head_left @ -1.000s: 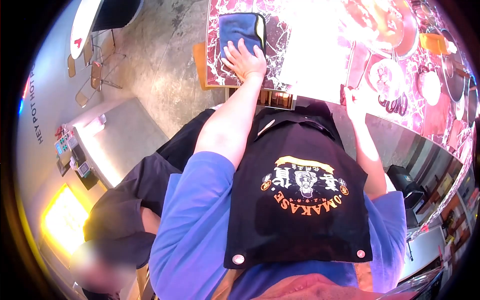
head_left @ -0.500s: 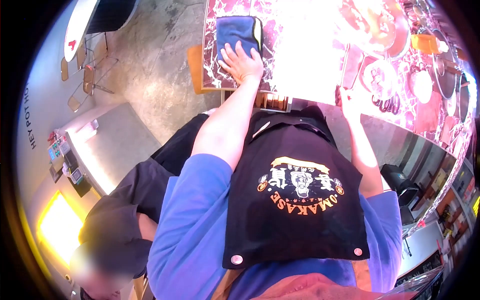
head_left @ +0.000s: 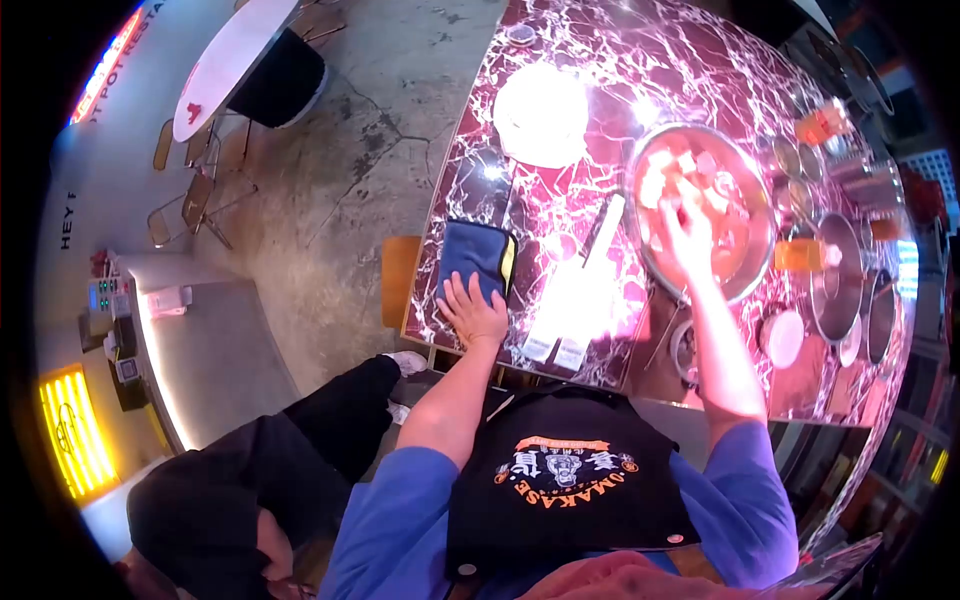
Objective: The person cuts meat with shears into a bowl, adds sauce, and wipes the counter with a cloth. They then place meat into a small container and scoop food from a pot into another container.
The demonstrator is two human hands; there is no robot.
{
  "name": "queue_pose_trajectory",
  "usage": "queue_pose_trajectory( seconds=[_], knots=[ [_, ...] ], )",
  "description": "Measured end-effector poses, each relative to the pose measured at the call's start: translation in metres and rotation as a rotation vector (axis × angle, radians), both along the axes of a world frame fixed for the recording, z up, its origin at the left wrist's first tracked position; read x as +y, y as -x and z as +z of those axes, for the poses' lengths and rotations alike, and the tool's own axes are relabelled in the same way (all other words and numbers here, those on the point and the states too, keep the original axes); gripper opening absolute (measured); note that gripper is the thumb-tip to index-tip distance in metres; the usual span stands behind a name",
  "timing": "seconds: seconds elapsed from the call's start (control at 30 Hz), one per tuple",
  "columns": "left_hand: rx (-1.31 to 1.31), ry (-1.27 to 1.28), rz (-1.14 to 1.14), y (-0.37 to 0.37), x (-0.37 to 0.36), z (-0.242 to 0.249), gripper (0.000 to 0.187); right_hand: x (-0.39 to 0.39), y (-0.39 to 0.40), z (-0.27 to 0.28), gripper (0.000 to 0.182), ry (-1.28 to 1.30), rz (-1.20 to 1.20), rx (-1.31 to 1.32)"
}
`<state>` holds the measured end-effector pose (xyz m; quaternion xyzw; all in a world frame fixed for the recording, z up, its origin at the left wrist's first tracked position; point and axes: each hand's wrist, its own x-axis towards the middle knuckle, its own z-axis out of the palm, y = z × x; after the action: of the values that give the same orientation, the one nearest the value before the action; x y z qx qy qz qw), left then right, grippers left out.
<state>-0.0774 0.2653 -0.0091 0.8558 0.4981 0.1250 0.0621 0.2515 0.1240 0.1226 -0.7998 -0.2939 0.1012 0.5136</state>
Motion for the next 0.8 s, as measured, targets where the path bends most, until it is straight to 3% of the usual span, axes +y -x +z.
queue_pose_trajectory(
  seconds=[0.07, 0.2, 0.27, 0.47, 0.5, 0.67, 0.8],
  knots=[
    [0.017, 0.015, 0.006, -0.002, 0.001, 0.003, 0.058, 0.054, -0.052, -0.006, 0.022, 0.022, 0.05, -0.139],
    [0.017, 0.044, -0.009, -0.004, 0.003, 0.005, 0.061, 0.181, -0.122, -0.014, 0.018, 0.075, 0.178, -0.143],
    [0.016, 0.083, 0.009, -0.006, 0.007, 0.008, 0.061, 0.249, -0.154, -0.036, 0.02, 0.086, 0.253, -0.315],
    [0.005, 0.154, 0.035, -0.008, 0.013, 0.014, 0.061, 0.421, -0.214, -0.088, 0.035, 0.39, 0.332, -0.666],
    [0.014, 0.164, 0.029, -0.008, 0.015, 0.014, 0.06, 0.442, -0.217, -0.085, 0.044, 0.518, 0.296, -0.582],
    [-0.013, 0.181, 0.028, -0.005, 0.017, 0.012, 0.061, 0.492, -0.22, -0.09, 0.058, 0.834, 0.348, -0.617],
    [-0.003, 0.176, 0.024, -0.005, 0.017, 0.011, 0.061, 0.49, -0.225, -0.077, 0.056, 0.722, 0.306, -0.489]
  ],
)
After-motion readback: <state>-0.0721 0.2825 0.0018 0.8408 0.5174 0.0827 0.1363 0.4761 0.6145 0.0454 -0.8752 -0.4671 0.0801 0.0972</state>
